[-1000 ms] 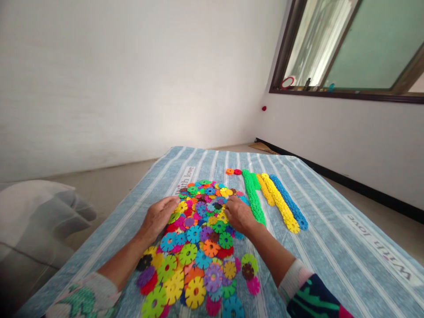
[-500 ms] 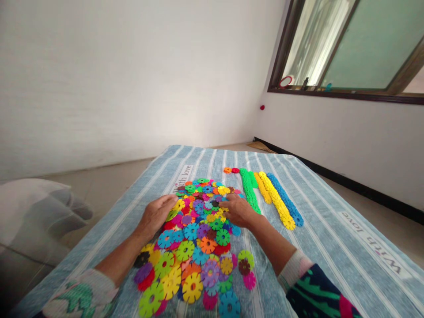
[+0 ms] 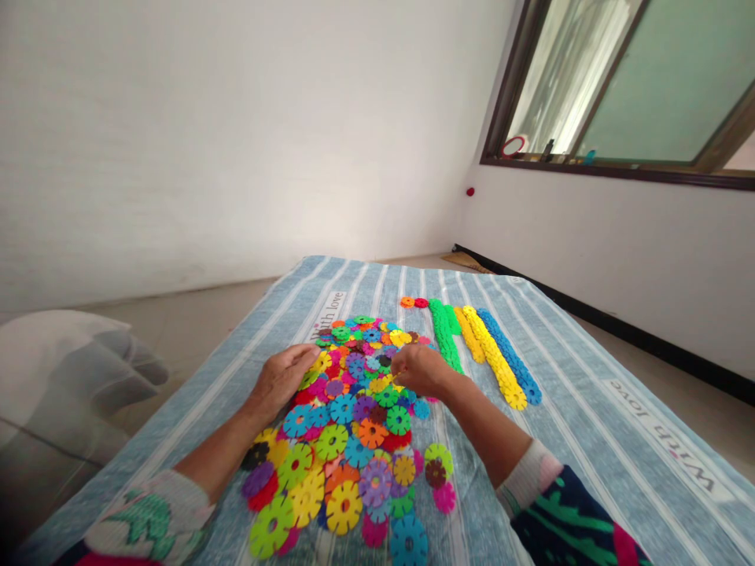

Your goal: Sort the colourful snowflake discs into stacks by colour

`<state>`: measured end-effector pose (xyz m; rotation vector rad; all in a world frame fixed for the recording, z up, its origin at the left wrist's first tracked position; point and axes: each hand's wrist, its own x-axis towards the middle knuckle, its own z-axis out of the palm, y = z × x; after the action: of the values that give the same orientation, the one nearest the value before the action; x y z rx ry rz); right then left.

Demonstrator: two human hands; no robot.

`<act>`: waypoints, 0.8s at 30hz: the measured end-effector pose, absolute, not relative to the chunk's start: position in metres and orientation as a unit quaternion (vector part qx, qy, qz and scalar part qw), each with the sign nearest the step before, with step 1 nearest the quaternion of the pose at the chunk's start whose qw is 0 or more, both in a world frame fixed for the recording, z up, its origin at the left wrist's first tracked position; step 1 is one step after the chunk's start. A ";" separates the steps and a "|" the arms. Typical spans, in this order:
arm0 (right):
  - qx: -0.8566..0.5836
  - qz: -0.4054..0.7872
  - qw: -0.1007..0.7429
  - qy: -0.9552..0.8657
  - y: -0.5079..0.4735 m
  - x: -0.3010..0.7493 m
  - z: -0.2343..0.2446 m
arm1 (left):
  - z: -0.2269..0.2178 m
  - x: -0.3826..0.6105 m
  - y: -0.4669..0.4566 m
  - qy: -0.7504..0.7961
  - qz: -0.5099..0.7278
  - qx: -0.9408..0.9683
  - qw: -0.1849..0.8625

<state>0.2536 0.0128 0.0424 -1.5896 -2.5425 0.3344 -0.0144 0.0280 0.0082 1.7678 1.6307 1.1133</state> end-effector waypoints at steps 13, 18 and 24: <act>-0.491 0.100 -0.043 -0.864 0.016 0.243 0.047 | 0.009 -0.014 0.027 0.601 0.388 0.658 0.233; -0.495 0.090 -0.051 -0.862 0.015 0.236 0.049 | 0.009 -0.014 0.027 0.600 0.397 0.653 0.237; -0.509 0.086 -0.030 -0.856 0.018 0.238 0.052 | 0.007 -0.014 0.029 0.599 0.391 0.659 0.230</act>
<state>0.2377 0.0183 0.0524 -1.6291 -2.7429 0.2759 -0.0143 0.0293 0.0066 1.8133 1.6486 1.0760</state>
